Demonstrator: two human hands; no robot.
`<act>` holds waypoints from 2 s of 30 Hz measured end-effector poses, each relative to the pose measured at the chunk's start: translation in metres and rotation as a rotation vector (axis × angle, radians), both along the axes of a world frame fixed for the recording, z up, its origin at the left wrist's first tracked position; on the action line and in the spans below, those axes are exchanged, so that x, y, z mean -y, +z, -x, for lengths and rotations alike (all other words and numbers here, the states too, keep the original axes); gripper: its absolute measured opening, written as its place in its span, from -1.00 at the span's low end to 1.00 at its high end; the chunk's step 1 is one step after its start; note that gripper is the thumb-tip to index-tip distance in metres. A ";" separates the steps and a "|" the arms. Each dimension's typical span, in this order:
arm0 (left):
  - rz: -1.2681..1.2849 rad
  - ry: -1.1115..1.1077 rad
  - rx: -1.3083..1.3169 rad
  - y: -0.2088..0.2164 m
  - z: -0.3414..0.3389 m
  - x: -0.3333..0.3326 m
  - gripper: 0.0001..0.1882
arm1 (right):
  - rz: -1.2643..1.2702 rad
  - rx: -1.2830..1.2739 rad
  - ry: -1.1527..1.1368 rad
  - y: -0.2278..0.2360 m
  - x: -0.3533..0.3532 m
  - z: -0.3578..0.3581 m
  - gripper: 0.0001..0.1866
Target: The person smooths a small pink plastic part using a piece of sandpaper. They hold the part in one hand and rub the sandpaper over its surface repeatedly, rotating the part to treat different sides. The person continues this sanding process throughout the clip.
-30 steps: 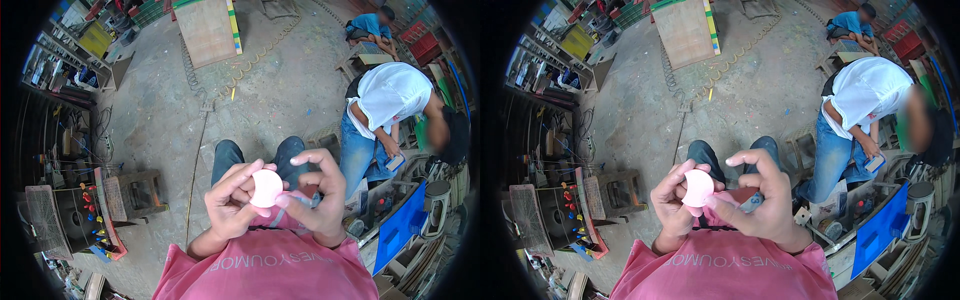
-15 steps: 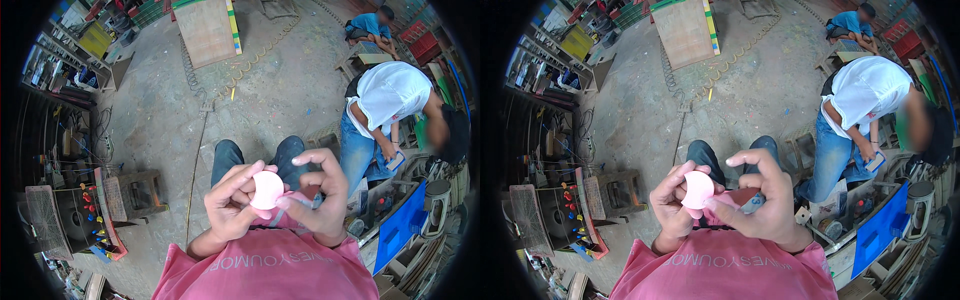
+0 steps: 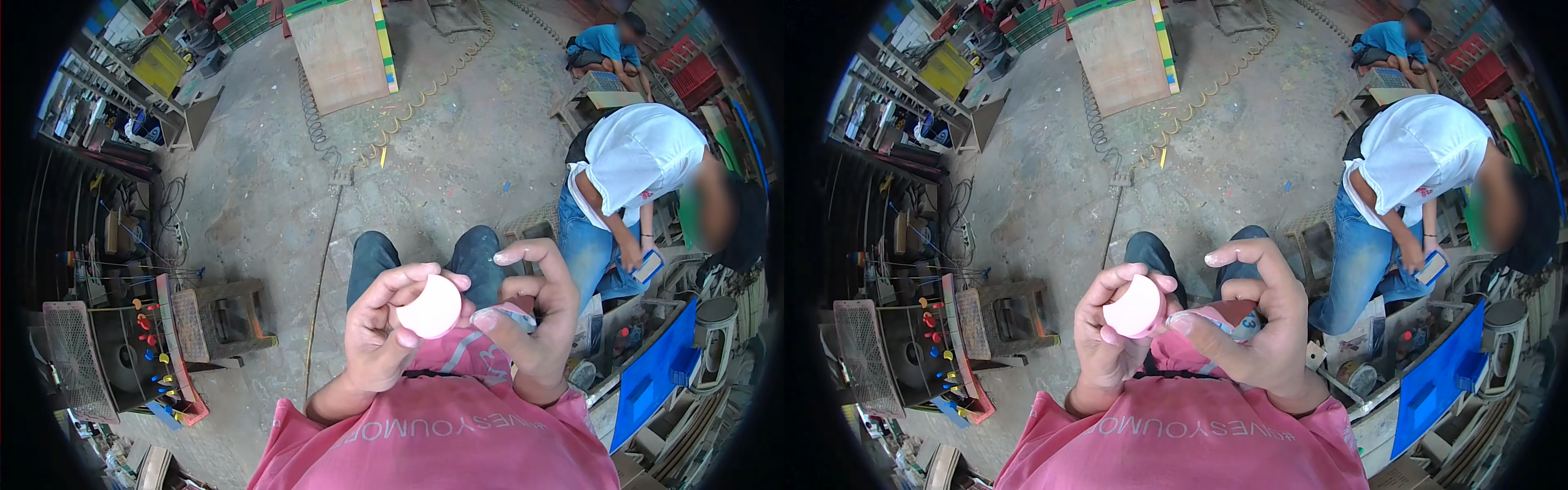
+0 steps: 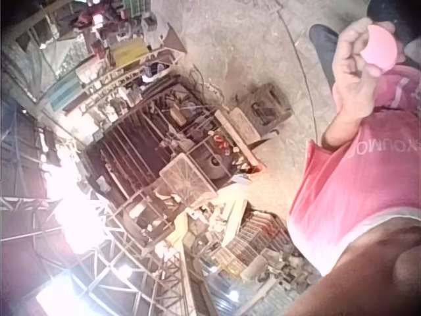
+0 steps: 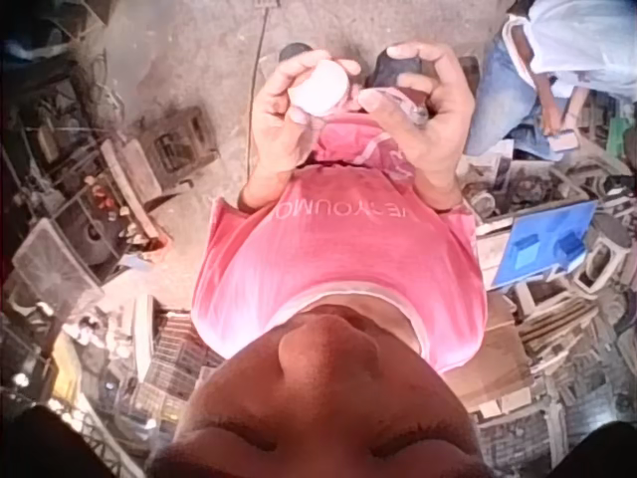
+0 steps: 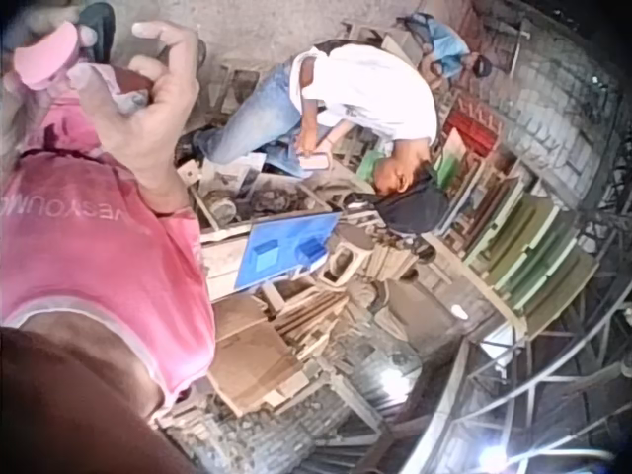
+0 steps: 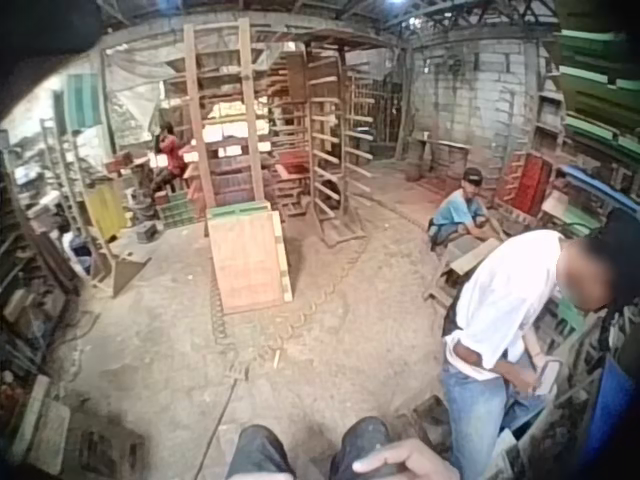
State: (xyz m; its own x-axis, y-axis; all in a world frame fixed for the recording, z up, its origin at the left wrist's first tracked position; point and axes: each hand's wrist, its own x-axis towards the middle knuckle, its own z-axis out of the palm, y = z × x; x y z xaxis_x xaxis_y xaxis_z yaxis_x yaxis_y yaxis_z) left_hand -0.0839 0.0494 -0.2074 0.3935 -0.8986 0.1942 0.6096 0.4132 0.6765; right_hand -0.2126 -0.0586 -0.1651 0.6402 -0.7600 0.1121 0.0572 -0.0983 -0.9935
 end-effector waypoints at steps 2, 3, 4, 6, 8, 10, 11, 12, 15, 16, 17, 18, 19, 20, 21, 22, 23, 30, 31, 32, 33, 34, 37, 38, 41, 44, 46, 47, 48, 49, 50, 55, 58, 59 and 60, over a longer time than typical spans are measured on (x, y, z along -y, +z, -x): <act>0.001 -0.005 0.004 0.000 0.000 0.001 -0.36 | 0.054 -0.005 0.016 0.000 0.001 0.001 -0.46; 0.001 -0.005 0.015 0.000 0.000 0.002 -0.36 | 0.083 -0.009 0.022 -0.001 0.002 0.003 -0.46; 0.002 -0.006 0.026 0.000 0.000 0.002 -0.35 | 0.113 -0.014 0.027 -0.001 0.003 0.003 -0.46; 0.000 0.005 0.051 -0.001 0.001 0.001 -0.37 | 0.115 -0.040 0.042 0.005 -0.001 0.003 -0.46; 0.000 0.025 0.077 -0.001 0.003 0.000 -0.39 | 0.193 -0.046 0.079 0.009 -0.004 -0.001 -0.46; -0.007 0.102 0.162 0.002 0.004 -0.001 -0.41 | 0.346 -0.031 0.136 0.010 -0.003 -0.007 -0.46; -0.008 0.141 0.204 0.003 0.004 -0.001 -0.42 | 0.330 -0.032 0.135 0.009 -0.003 -0.008 -0.46; 0.005 0.135 0.214 0.001 0.004 -0.002 -0.42 | 0.314 -0.032 0.134 0.007 -0.003 -0.008 -0.46; 0.033 0.125 0.251 -0.005 0.002 -0.003 -0.42 | 0.088 -0.037 0.080 0.006 -0.001 -0.004 -0.46; 0.034 0.124 0.268 -0.005 0.002 -0.003 -0.41 | 0.100 -0.027 0.055 0.004 0.002 -0.005 -0.46; 0.035 0.123 0.285 -0.005 0.002 -0.003 -0.41 | 0.103 -0.026 0.051 0.003 0.003 -0.006 -0.46; 0.042 0.110 0.267 -0.006 0.002 -0.003 -0.41 | 0.106 -0.026 0.046 0.003 0.004 -0.006 -0.46; 0.049 0.097 0.250 -0.007 0.002 -0.003 -0.41 | 0.110 -0.025 0.042 0.002 0.004 -0.006 -0.47; 0.057 0.083 0.231 -0.007 0.001 -0.003 -0.42 | 0.117 -0.046 0.046 0.002 0.004 -0.005 -0.46; 0.056 0.082 0.231 -0.007 0.001 -0.003 -0.42 | 0.097 -0.046 0.036 0.002 0.002 -0.005 -0.46; 0.055 0.082 0.231 -0.006 0.001 -0.003 -0.42 | 0.078 -0.046 0.026 0.003 -0.002 -0.006 -0.46; 0.052 0.083 0.231 -0.006 0.002 -0.004 -0.43 | 0.056 -0.045 0.018 0.003 -0.006 -0.005 -0.45; 0.025 0.094 0.219 -0.003 0.005 -0.004 -0.41 | 0.203 -0.044 0.097 0.003 -0.007 -0.003 -0.44; 0.026 0.084 0.219 -0.005 0.005 -0.005 -0.41 | 0.181 -0.052 0.098 0.003 -0.006 -0.002 -0.45; 0.022 0.075 0.216 -0.006 0.005 -0.004 -0.41 | 0.150 -0.036 0.070 0.002 -0.003 -0.003 -0.46; 0.015 0.083 0.213 -0.006 0.004 -0.003 -0.41 | 0.119 -0.020 0.042 0.000 0.000 -0.005 -0.47; 0.006 0.092 0.210 -0.006 0.003 -0.001 -0.41 | 0.087 -0.003 0.015 -0.003 0.003 -0.007 -0.47; -0.016 0.098 0.172 -0.005 0.005 0.003 -0.40 | 0.046 0.001 -0.010 -0.006 0.006 -0.007 -0.49; -0.028 0.100 0.155 -0.005 0.005 0.004 -0.40 | 0.067 -0.005 0.007 -0.005 0.006 -0.006 -0.48; -0.034 0.061 0.088 -0.005 0.005 0.003 -0.41 | 0.098 -0.020 0.055 -0.002 -0.001 -0.006 -0.47; -0.031 0.054 0.103 -0.007 0.005 0.003 -0.41 | 0.212 -0.041 0.071 -0.003 -0.004 -0.008 -0.47; -0.034 0.046 0.100 -0.006 0.005 0.003 -0.42 | 0.177 -0.030 0.062 -0.003 -0.003 -0.007 -0.47; -0.034 0.041 0.098 -0.005 0.006 0.004 -0.42 | 0.154 -0.028 0.046 -0.004 -0.002 -0.006 -0.48; -0.052 0.041 0.082 -0.004 0.007 0.004 -0.40 | 0.131 -0.027 0.030 -0.005 0.001 -0.006 -0.48; -0.070 0.040 0.066 -0.003 0.007 0.004 -0.38 | 0.109 -0.026 0.014 -0.006 0.004 -0.005 -0.49; -0.086 0.038 0.050 -0.003 0.008 0.004 -0.36 | 0.151 -0.015 0.023 -0.011 0.009 -0.004 -0.50; 0.004 -0.105 -0.031 -0.002 0.001 0.003 -0.44 | -0.053 0.039 0.027 -0.009 0.012 -0.001 -0.54; 0.049 -0.135 -0.062 -0.004 0.000 0.004 -0.46 | -0.120 0.081 0.006 -0.006 0.012 -0.002 -0.55; 0.060 -0.142 -0.068 -0.004 0.000 0.005 -0.47 | -0.141 0.100 -0.007 -0.006 0.012 -0.002 -0.55; 0.046 -0.158 -0.100 -0.003 0.000 0.005 -0.48 | -0.134 0.096 0.002 -0.006 0.011 -0.001 -0.55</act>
